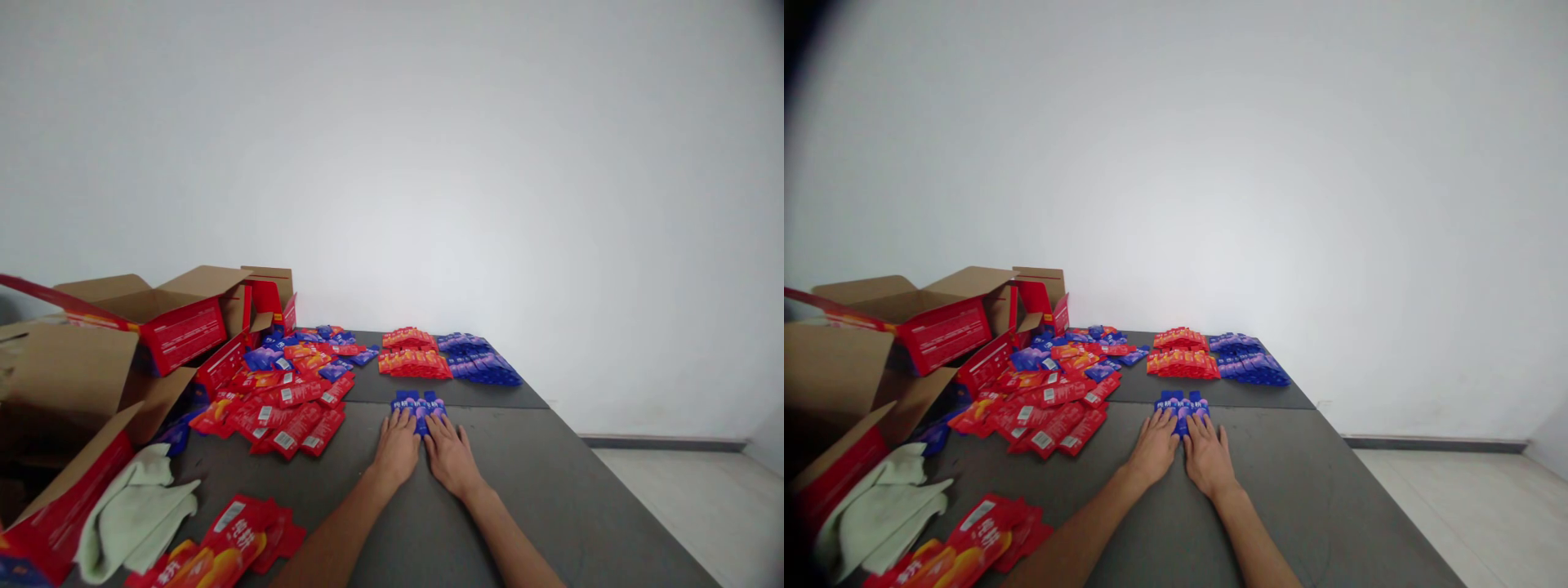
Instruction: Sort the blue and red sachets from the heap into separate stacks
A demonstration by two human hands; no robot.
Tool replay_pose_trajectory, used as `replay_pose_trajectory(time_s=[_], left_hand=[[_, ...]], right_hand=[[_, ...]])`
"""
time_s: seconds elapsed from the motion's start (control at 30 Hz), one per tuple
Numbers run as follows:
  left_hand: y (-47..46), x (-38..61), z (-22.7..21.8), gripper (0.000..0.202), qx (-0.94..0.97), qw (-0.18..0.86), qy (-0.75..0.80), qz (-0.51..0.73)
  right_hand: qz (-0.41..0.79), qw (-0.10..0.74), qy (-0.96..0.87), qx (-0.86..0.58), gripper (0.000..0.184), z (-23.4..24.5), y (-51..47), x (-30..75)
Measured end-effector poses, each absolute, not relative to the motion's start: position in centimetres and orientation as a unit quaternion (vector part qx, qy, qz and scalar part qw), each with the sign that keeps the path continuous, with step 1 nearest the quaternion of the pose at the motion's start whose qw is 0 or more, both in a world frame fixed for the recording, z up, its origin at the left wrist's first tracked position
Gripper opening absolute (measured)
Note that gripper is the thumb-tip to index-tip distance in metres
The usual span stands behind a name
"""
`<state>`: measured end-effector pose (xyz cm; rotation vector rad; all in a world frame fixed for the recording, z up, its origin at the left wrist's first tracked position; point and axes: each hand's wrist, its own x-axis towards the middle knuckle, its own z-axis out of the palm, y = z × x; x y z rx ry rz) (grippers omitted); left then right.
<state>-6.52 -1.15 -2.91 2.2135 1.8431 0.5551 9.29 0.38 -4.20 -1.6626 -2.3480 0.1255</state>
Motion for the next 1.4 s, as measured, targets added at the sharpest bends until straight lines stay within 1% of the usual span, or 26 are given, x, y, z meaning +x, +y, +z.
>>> replay_pose_trajectory(time_s=[0.23,0.4,0.6,0.8,1.0,1.2,1.4], left_hand=[[-0.9,-5.5,-4.1,0.058,0.757,0.076,0.625,0.174],[-1.0,-5.5,-4.3,0.060,0.754,0.062,0.626,0.189],[-1.2,-6.6,-3.3,0.061,0.745,0.060,0.632,0.205],[-0.8,-10.8,-1.6,0.059,0.725,0.035,0.661,0.193],[0.3,-16.5,-1.5,0.056,0.695,0.013,0.691,0.199],[3.0,-21.5,-1.3,0.052,0.666,0.006,0.719,0.200],[6.5,-25.0,-0.6,0.048,0.664,-0.029,0.722,0.193]], right_hand=[[0.039,0.123,-0.798,-0.588,0.056,-4.3,0.4,9.1],[0.023,0.116,-0.795,-0.595,0.057,-4.3,0.4,8.9],[-0.008,0.143,-0.793,-0.592,0.055,-3.6,0.2,7.4],[-0.004,0.171,-0.816,-0.552,0.051,-2.3,1.0,2.7],[0.034,0.186,-0.842,-0.505,0.050,-2.5,3.1,-3.3],[0.039,0.199,-0.863,-0.462,0.047,-3.1,6.7,-8.8],[0.071,0.193,-0.869,-0.450,0.045,-2.6,11.5,-12.2]])
